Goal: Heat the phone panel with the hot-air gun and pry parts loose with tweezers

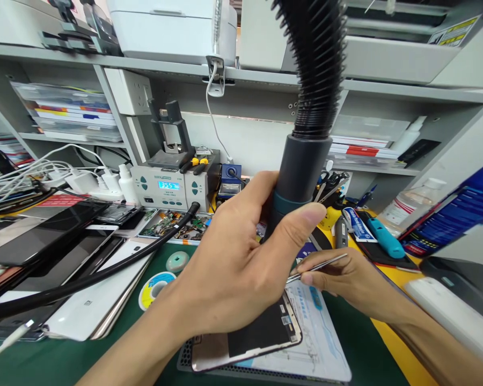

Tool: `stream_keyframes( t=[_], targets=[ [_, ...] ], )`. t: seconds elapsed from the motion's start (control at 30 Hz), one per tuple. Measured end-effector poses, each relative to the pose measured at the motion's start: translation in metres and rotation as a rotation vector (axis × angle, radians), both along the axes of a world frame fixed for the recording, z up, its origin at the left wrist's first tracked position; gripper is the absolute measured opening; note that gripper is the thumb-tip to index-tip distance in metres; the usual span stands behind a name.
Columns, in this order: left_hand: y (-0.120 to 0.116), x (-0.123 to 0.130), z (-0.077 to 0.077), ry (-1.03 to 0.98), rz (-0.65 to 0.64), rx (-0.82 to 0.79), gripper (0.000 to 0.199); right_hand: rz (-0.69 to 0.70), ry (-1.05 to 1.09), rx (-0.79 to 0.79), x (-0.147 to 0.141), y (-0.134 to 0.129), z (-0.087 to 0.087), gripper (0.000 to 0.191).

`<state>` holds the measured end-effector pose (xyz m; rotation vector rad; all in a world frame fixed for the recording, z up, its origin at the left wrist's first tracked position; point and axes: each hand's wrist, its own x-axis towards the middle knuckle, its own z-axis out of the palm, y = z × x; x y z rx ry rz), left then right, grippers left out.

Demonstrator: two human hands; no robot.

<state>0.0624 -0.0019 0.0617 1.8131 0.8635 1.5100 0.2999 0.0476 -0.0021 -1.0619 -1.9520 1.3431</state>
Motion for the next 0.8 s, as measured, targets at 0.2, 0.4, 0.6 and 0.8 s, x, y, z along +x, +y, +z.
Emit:
stream_keyframes(
  t=[0.2,0.4,0.6,0.8],
  targets=[
    [0.0002,0.0002,-0.0005,0.010,0.013,-0.005,0.020,0.014,0.019,-0.009,0.0033,0.0027,-0.0057,0.008],
    [0.0008,-0.0001,-0.0002,0.029,0.034,0.004,0.019,0.015,0.029,-0.012,0.0024,0.0043,-0.0068,0.006],
    [0.0004,-0.0012,0.0004,0.043,0.043,0.011,0.019,0.015,0.024,-0.009,0.0046,0.0053,-0.0069,0.006],
    [-0.0010,-0.0003,0.0009,0.022,0.037,0.018,0.018,0.011,0.017,0.000,0.0051,0.0037,-0.0056,0.007]
  ],
)
